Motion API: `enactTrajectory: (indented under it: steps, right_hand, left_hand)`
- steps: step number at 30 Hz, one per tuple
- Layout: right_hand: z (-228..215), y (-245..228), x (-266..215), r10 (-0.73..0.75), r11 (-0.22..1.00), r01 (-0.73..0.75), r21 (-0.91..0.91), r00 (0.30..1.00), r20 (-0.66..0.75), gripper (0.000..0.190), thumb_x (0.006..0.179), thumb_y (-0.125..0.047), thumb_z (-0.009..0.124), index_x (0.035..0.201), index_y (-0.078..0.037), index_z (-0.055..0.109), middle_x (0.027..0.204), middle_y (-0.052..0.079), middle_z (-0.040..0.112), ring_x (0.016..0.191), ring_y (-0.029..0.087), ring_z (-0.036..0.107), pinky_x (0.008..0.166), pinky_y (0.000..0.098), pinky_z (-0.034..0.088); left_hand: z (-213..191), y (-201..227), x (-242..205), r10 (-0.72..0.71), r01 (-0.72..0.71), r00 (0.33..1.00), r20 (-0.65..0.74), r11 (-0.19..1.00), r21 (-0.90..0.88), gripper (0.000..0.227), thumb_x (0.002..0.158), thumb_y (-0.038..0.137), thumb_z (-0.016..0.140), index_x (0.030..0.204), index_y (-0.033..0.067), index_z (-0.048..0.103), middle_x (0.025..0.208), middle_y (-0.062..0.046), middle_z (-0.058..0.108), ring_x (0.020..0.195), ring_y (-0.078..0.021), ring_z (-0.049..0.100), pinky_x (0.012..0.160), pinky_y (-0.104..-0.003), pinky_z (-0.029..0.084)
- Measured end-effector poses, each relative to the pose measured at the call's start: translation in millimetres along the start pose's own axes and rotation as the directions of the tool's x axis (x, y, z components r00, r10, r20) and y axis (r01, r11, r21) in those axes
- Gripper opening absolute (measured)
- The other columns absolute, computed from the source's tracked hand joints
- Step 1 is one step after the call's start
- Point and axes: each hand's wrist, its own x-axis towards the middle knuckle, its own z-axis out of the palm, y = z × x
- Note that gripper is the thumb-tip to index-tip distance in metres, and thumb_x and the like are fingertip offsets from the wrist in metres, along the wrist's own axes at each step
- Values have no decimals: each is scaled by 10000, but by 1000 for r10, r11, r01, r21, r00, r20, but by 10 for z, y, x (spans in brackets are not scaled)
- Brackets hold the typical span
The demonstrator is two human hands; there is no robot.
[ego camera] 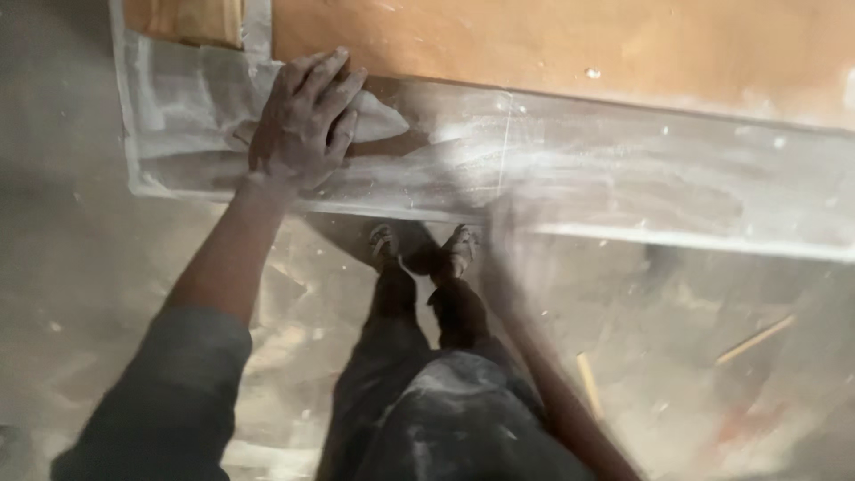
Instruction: The person sands the surfaces and edges of a wooden structure, likely a door or large panel, using a sanding block. They apply firm pressure and move the block in repeated strokes across sections treated with white filler, then work on the corner joints and hinges.
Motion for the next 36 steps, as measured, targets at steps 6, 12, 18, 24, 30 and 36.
enactTrajectory:
  steps: [6,12,18,24,30,36]
  right_hand:
    - [293,-410,99,-352,934,350,77,936,21,830,860,-142,532,1616,-94,193,1707,124,186,1562,333,139,1266,508,145]
    - [-124,1023,-180,85,996,-81,28,976,-200,638,1075,-162,337,1667,28,193,1731,277,190,1623,448,177,1341,572,169]
    - [-195,-1725,451,-48,985,19,172,985,166,977,819,-539,582,1622,-92,252,1648,249,223,1524,416,175,1146,538,172]
    - [-346,-1360,388,-115,976,112,-185,993,-4,708,1028,-394,468,1649,-179,206,1738,78,105,1577,290,104,1246,492,45]
    - [-408,-254,65,283,957,-278,86,958,-53,648,1028,-237,321,1653,-127,189,1765,83,145,1664,246,98,1363,432,46]
    - [-215,-2375,1097,-207,976,211,58,976,-71,611,1097,-320,363,1616,-12,266,1737,182,153,1620,341,82,1331,485,74]
  left_hand:
    - [278,-187,-141,-1,-3,997,-76,998,-63,383,1081,191,593,1449,84,582,1481,-157,558,1357,-329,525,1197,-444,443]
    - [410,-306,-57,-40,26,995,-92,988,-152,290,1127,175,549,1367,23,609,1376,-161,599,1278,-304,567,1171,-433,479]
    - [105,-323,-153,-92,-42,960,-264,887,-460,314,1038,117,581,1326,1,623,1467,-205,542,1290,-320,561,1153,-434,486]
    - [-539,-1299,-683,248,-246,964,-100,969,25,310,1005,81,603,1305,12,634,1475,-126,507,1404,-337,510,1279,-550,367]
    - [-588,-1394,-873,-297,292,949,-108,954,-66,390,1071,166,565,1429,14,580,1549,-195,441,1448,-395,394,1244,-543,307]
    - [-590,-1424,-877,-319,321,945,-70,947,29,427,1083,227,546,1479,69,518,1626,-237,315,1490,-434,322,1244,-555,301]
